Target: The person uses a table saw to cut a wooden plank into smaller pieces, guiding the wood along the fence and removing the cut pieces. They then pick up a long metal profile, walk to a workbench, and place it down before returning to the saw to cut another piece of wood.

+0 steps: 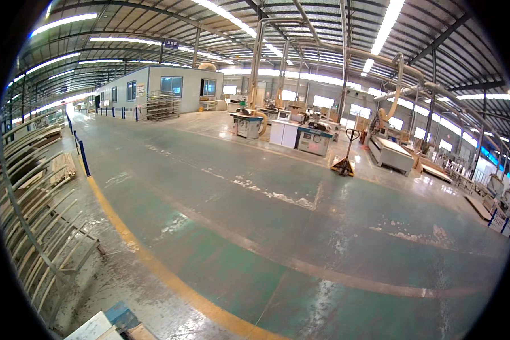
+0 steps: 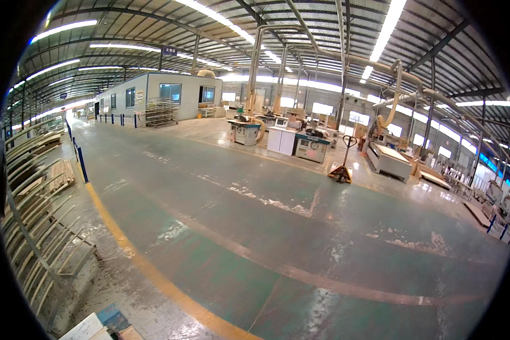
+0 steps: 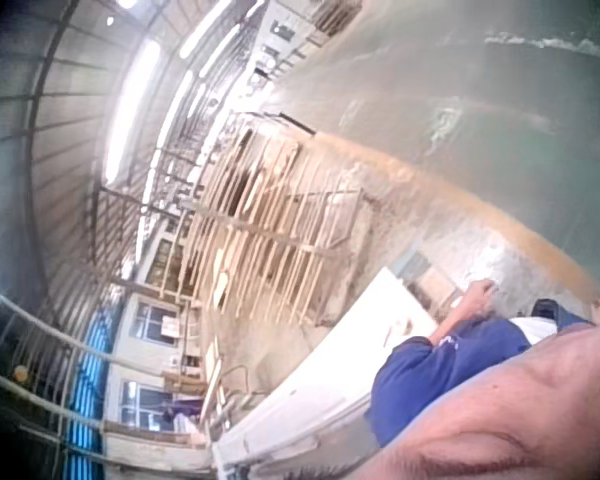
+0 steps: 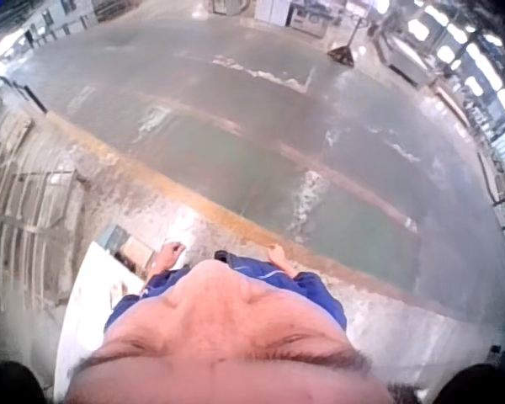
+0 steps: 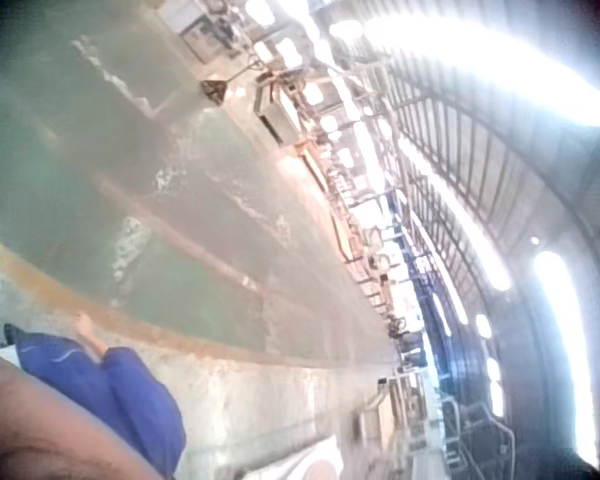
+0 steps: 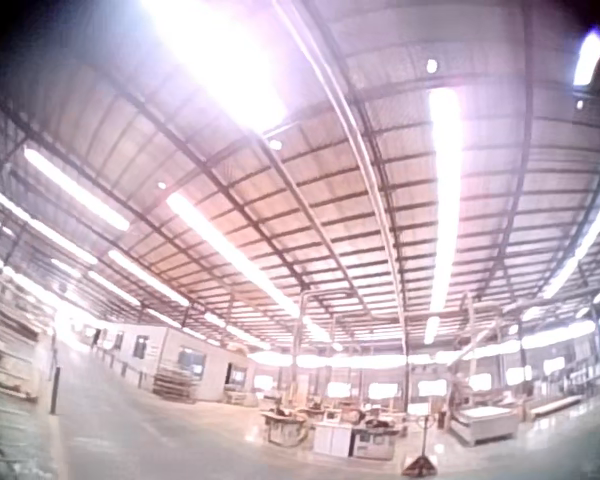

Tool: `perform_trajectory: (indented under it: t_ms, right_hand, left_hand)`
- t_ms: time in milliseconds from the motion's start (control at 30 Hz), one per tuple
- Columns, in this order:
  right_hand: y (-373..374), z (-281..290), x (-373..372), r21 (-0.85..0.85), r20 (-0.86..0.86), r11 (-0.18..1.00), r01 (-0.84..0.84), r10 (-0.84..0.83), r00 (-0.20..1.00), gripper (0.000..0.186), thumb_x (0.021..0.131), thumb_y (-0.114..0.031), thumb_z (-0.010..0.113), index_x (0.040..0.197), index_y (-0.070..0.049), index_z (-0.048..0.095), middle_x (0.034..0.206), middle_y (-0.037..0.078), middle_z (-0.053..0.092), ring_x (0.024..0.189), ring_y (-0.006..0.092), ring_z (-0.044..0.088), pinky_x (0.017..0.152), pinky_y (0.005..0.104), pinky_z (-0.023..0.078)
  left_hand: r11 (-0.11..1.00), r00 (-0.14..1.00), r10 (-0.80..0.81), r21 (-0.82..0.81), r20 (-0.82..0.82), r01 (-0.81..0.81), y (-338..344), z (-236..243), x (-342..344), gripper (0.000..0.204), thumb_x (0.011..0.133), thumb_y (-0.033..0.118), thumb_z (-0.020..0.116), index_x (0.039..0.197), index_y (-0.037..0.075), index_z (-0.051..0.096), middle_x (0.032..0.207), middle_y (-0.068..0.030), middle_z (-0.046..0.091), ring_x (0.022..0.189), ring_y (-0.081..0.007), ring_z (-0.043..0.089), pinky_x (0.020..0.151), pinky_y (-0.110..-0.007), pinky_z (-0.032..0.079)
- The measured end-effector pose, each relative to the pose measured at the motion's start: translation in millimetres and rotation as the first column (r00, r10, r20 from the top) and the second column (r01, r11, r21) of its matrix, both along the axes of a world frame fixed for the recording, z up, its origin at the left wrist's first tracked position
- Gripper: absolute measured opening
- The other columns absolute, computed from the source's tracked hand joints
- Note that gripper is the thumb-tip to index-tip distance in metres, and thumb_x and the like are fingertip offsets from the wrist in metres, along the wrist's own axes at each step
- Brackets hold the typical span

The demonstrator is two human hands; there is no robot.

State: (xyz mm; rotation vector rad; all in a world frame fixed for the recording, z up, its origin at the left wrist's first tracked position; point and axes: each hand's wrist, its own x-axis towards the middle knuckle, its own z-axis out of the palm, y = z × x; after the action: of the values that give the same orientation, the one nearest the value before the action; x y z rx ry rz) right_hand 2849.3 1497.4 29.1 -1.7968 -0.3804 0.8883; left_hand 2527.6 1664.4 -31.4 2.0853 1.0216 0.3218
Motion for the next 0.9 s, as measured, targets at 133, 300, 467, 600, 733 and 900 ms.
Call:
perform_trajectory:
  t_ms: [133, 300, 467, 600, 733, 900]
  right_hand:
    - [50.1, 1.4, 32.2, -0.014, -0.029, 0.999, -0.042, 0.041, 0.999, 0.054, 0.090, -0.016, 0.068, 0.137, 0.003, 0.050, 0.117, 0.018, 0.066, 0.100, 0.0222, 0.066, 0.083, 0.0338, 0.055]
    - [140.0, -10.2, 53.4, -0.028, -0.005, 0.979, -0.200, 0.200, 0.980, 0.052, 0.090, -0.016, 0.068, 0.136, 0.003, 0.052, 0.115, 0.017, 0.066, 0.098, 0.0217, 0.066, 0.082, 0.0335, 0.055]
    - [251.2, -11.1, 72.2, -0.073, 0.083, 0.929, -0.363, 0.369, 0.926, 0.051, 0.090, -0.017, 0.068, 0.135, 0.003, 0.053, 0.113, 0.017, 0.066, 0.096, 0.0212, 0.066, 0.081, 0.0332, 0.055]
    - [354.4, -3.3, 69.8, -0.140, 0.090, 0.830, -0.540, 0.554, 0.828, 0.050, 0.090, -0.017, 0.067, 0.134, 0.003, 0.054, 0.112, 0.016, 0.067, 0.095, 0.0208, 0.066, 0.080, 0.0329, 0.055]
    - [458.7, 2.4, 47.8, -0.170, 0.097, 0.737, -0.654, 0.673, 0.733, 0.049, 0.091, -0.018, 0.067, 0.133, 0.003, 0.055, 0.110, 0.016, 0.067, 0.093, 0.0204, 0.066, 0.079, 0.0326, 0.055]
    - [587.8, -15.5, -0.9, -0.197, 0.049, 0.608, -0.769, 0.790, 0.612, 0.048, 0.091, -0.018, 0.067, 0.132, 0.003, 0.056, 0.108, 0.015, 0.067, 0.091, 0.0199, 0.066, 0.078, 0.0323, 0.055]
  left_hand:
    - [1.000, 1.000, 0.017, -0.026, -0.009, -0.017, 25.5, -64.8, 29.3, 0.034, 0.092, 0.036, 0.069, 0.103, 0.004, 0.075, 0.092, -0.0206, 0.073, 0.085, -0.0347, 0.071, 0.078, -0.043, 0.055]
    - [0.974, 0.986, 0.161, -0.155, -0.038, -0.165, 80.8, -46.6, 57.3, 0.030, 0.090, 0.026, 0.066, 0.105, 0.001, 0.073, 0.093, -0.0237, 0.072, 0.088, -0.0357, 0.072, 0.080, -0.043, 0.055]
    - [0.931, 0.955, 0.293, -0.213, -0.042, -0.295, 150.1, -6.1, 41.4, 0.032, 0.090, 0.036, 0.064, 0.098, 0.009, 0.077, 0.090, -0.0154, 0.074, 0.087, -0.0346, 0.071, 0.079, -0.041, 0.056]
    - [0.919, 0.942, 0.334, -0.215, -0.020, -0.331, 221.1, 20.2, 52.9, 0.035, 0.093, 0.040, 0.060, 0.103, 0.011, 0.075, 0.096, -0.0155, 0.074, 0.088, -0.0349, 0.071, 0.079, -0.043, 0.056]
    - [0.845, 0.866, 0.499, -0.236, 0.023, -0.481, 281.5, 59.3, 32.4, 0.036, 0.095, 0.040, 0.059, 0.109, 0.010, 0.074, 0.103, -0.0155, 0.074, 0.093, -0.0338, 0.070, 0.081, -0.043, 0.055]
    - [0.775, 0.787, 0.616, -0.207, 0.033, -0.597, 337.2, 79.1, -24.5, 0.033, 0.095, 0.035, 0.060, 0.109, 0.008, 0.073, 0.102, -0.0172, 0.073, 0.094, -0.0348, 0.070, 0.083, -0.044, 0.055]
